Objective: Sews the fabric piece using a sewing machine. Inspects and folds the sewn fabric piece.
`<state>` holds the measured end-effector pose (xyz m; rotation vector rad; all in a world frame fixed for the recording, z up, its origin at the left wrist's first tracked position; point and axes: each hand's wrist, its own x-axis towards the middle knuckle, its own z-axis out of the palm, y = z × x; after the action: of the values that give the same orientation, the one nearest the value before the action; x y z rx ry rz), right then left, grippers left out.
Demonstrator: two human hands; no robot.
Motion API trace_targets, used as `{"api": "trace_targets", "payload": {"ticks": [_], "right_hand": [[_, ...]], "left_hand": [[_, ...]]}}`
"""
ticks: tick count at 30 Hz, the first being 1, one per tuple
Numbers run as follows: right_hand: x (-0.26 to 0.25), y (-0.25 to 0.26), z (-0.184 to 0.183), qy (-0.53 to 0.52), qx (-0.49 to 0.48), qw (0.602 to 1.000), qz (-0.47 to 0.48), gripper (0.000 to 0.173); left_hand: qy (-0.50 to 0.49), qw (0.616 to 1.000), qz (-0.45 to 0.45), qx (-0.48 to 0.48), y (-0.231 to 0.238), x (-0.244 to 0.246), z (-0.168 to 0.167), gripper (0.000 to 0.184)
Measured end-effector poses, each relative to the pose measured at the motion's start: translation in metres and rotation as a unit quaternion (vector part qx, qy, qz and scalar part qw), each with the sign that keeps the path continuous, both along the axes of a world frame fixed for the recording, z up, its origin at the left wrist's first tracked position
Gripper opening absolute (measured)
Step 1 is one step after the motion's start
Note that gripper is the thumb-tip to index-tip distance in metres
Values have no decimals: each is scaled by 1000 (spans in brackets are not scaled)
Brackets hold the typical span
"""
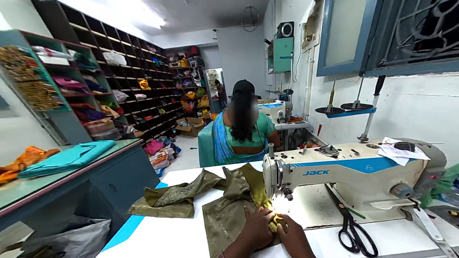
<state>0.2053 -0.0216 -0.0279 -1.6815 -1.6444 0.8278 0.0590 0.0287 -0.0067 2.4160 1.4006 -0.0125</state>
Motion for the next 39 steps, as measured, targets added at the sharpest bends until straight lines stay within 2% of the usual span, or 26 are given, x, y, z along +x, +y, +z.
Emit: {"api": "trace_targets", "payload": {"ticks": [5, 11, 16, 19, 23, 29, 33, 39], "right_hand": [[1, 1, -5, 46, 19, 999, 9, 55], [2, 1, -11, 158, 25, 987, 27, 56], [4, 0, -7, 225, 38, 974, -4, 58], [4, 2, -5, 184, 40, 980, -61, 51], [7, 7, -5, 146, 14, 986, -83, 43], [5, 19, 11, 88, -40, 992, -82, 25], [6, 31, 19, -7, 3, 998, -56, 20], [1, 47, 11, -73, 20, 997, -23, 19]], "left_hand": [[-11, 1000, -13, 7, 3, -4, 1, 60], [-10, 998, 37, 42, 4, 15, 5, 38], [-62, 992, 68, 81, 14, 16, -3, 33], [-153, 979, 127, 55, 16, 10, -2, 33], [-263, 944, 196, 26, 29, 7, -15, 21], [-285, 936, 204, 6, 31, 7, -14, 20], [-288, 935, 205, 4, 32, 6, -14, 18], [-289, 937, 195, 0, 33, 5, -13, 18]]}}
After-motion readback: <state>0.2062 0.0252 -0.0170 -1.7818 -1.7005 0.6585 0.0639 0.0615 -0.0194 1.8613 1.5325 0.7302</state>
